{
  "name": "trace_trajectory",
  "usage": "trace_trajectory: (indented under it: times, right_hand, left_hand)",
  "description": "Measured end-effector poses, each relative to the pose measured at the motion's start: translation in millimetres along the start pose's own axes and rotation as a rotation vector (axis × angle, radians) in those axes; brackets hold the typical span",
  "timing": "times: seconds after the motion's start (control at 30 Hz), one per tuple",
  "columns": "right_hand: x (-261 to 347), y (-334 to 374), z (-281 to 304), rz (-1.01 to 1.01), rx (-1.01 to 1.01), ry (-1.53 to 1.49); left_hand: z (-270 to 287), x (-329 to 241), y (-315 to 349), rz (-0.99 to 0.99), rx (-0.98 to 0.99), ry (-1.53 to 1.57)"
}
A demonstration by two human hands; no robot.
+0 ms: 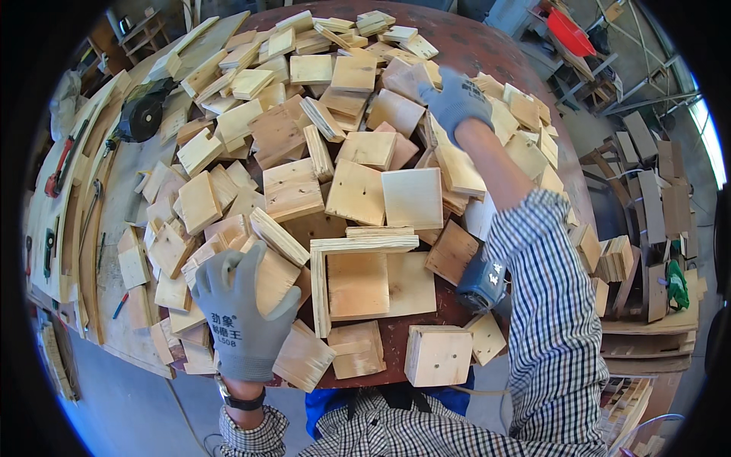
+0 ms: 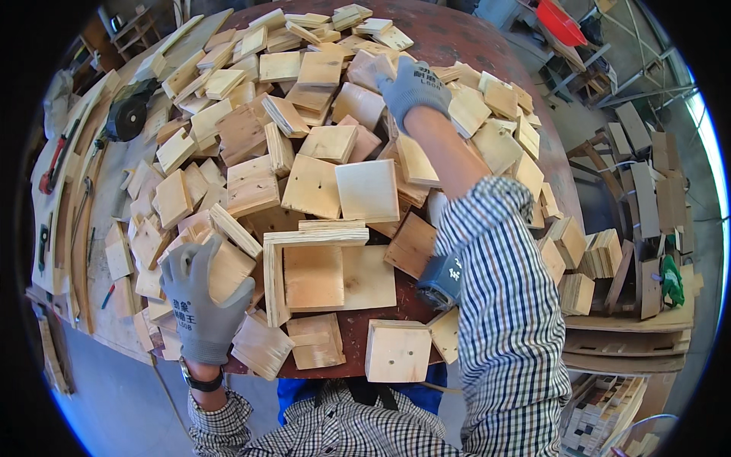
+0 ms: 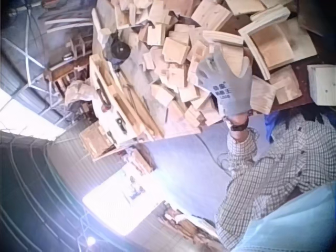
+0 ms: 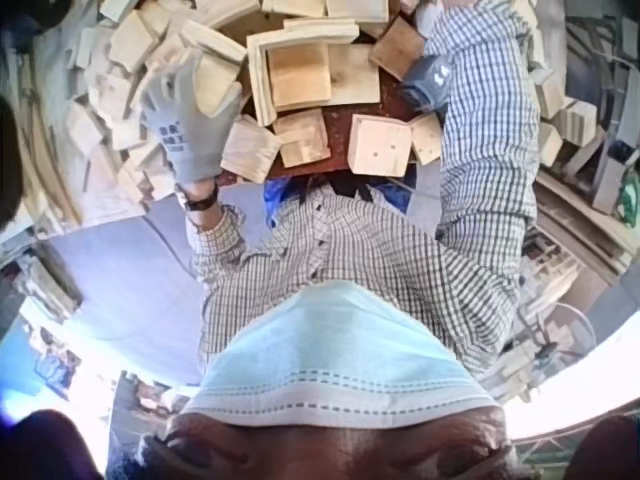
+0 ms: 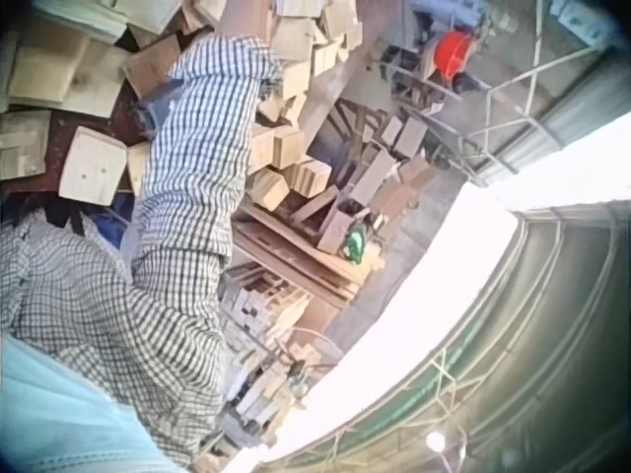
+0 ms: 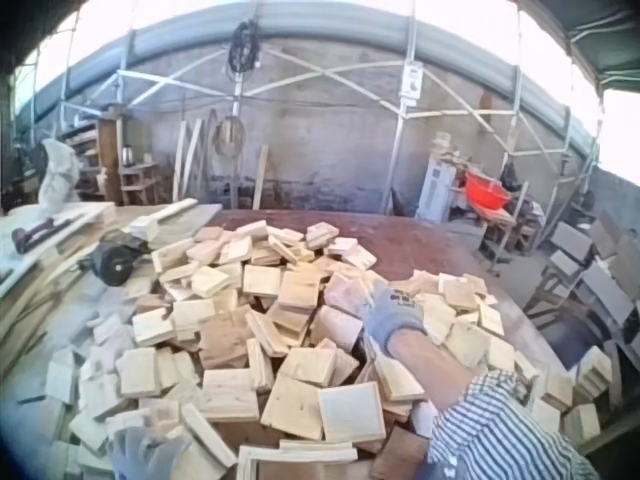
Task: The person assembles small wooden boxes by hand, picking up pre-cut wooden pieces and joining them into box shapes. They repeatedly pick pieces from a large pile, align them, and use a handheld power tool to fasten the joints. The assembled boxes are placed on the work surface as they are completed.
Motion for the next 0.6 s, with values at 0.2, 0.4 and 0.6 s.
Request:
trace_trajectory:
  times: [0.2, 0.4, 0.6]
  right_hand:
    - [-28.5, -51.2, -22.8, 0.003, 0.195, -0.070]
    - [-42.7, -5.4, 19.0, 0.185, 0.000, -0.850]
    - [-2.2, 137.7, 76.7, 0.397, 0.103, -0.863]
  left_hand:
    - [-1.1, -0.9, -0.1, 0.040, 0.023, 0.039]
    - [-3.6, -0.7, -0.8, 0.022, -0.007, 0.065]
    - [-7.0, 5.2, 2.0, -0.011, -0.043, 0.045]
Point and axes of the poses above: each hand's wrist, its own y-axis away from the middle knuckle, its own z-axis out of the back of the hand, x = y × z, the point moved 2 cm from there along -y, towards the middle knuckle, and after that the axes turned 14 degrees about x, right-handed, at the moved point
